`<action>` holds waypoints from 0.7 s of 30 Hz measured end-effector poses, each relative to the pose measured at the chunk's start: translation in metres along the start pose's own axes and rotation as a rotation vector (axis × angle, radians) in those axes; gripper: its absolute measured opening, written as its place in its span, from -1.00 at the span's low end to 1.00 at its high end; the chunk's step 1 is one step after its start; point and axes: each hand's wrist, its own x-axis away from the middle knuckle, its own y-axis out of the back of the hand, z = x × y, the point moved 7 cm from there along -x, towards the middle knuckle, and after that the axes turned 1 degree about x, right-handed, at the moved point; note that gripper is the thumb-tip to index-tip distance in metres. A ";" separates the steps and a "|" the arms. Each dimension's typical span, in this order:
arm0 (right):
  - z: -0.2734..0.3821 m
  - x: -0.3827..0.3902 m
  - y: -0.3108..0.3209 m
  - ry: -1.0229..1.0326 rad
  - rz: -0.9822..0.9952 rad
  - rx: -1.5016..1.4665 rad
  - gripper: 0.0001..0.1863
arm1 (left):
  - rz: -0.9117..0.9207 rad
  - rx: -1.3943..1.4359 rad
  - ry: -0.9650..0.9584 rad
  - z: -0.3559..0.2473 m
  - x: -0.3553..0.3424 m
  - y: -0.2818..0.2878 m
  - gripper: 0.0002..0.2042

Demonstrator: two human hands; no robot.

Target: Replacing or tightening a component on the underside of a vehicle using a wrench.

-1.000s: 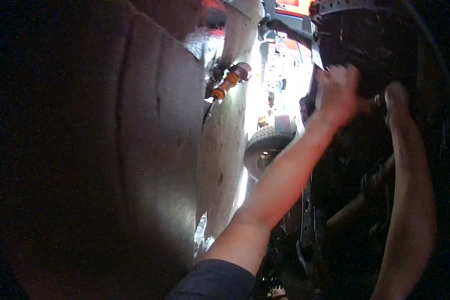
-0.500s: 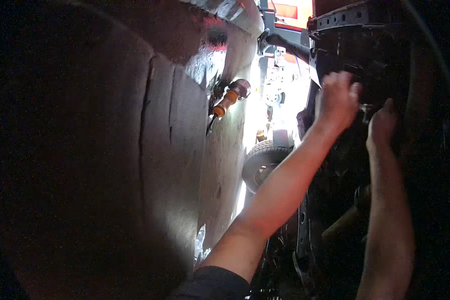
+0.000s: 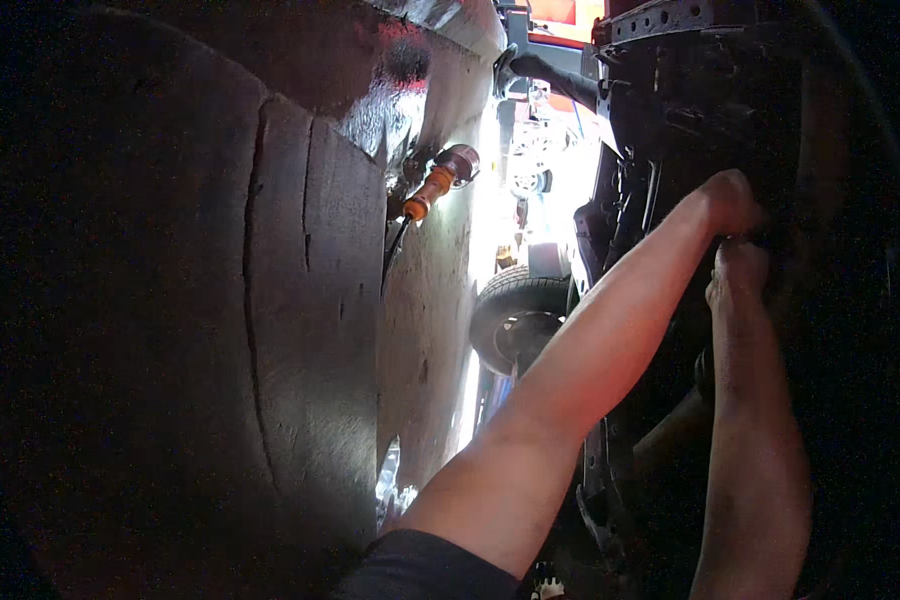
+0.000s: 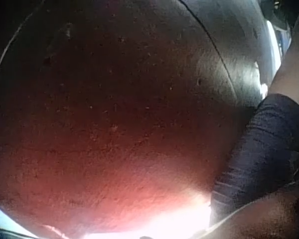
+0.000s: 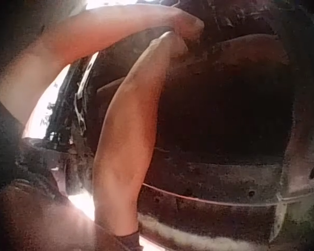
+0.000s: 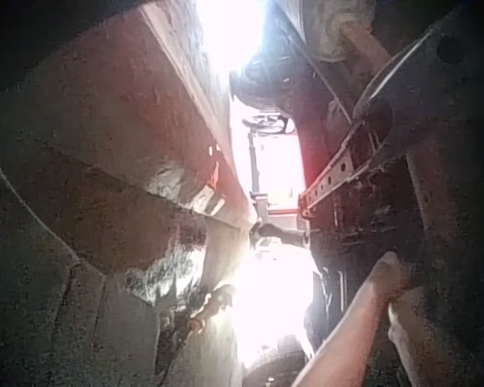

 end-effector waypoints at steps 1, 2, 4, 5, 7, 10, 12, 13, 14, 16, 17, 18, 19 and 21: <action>0.001 0.004 0.008 -0.011 -0.014 0.005 -0.56 | 0.062 0.100 0.040 -0.006 -0.001 -0.012 -0.54; 0.009 0.021 0.003 -0.030 0.003 0.010 -0.57 | 0.049 0.086 0.053 0.004 -0.002 -0.007 -0.54; 0.028 0.049 -0.007 -0.061 0.022 0.013 -0.60 | -0.014 -0.063 -0.089 0.008 -0.007 0.007 -0.64; 0.035 0.055 -0.008 -0.083 0.016 0.017 -0.61 | -0.017 -0.064 -0.091 0.006 -0.008 0.009 -0.64; 0.036 0.048 -0.007 -0.149 -0.025 0.035 -0.63 | -0.104 -0.477 -0.390 -0.026 -0.004 -0.002 -0.72; 0.037 0.052 -0.014 -0.229 -0.035 0.061 -0.67 | -0.070 -0.555 -0.287 -0.025 -0.012 -0.005 -0.73; 0.038 0.051 -0.015 -0.222 -0.033 0.076 -0.68 | -0.093 -0.559 -0.309 -0.022 -0.012 -0.007 -0.73; 0.038 0.047 -0.011 -0.220 -0.043 0.082 -0.69 | -0.115 -0.557 -0.341 -0.025 -0.013 -0.011 -0.73; 0.038 0.043 -0.008 -0.217 -0.054 0.088 -0.69 | -0.117 -0.547 -0.349 -0.028 -0.016 -0.015 -0.73; 0.039 0.050 -0.013 -0.207 -0.035 0.104 -0.70 | -0.216 -0.498 -0.280 -0.017 -0.020 -0.005 -0.73; 0.040 0.054 -0.015 -0.201 -0.024 0.113 -0.71 | -0.219 -0.505 -0.273 -0.013 -0.023 -0.002 -0.73; 0.038 0.053 -0.015 -0.200 -0.023 0.123 -0.71 | -0.236 -0.445 -0.191 -0.008 -0.026 0.000 -0.73; 0.037 0.053 -0.016 -0.197 -0.017 0.134 -0.71 | -0.253 -0.388 -0.106 -0.002 -0.027 0.004 -0.73; 0.031 0.044 -0.018 -0.202 -0.018 0.160 -0.71 | -0.167 -0.424 -0.176 -0.003 -0.019 -0.005 -0.73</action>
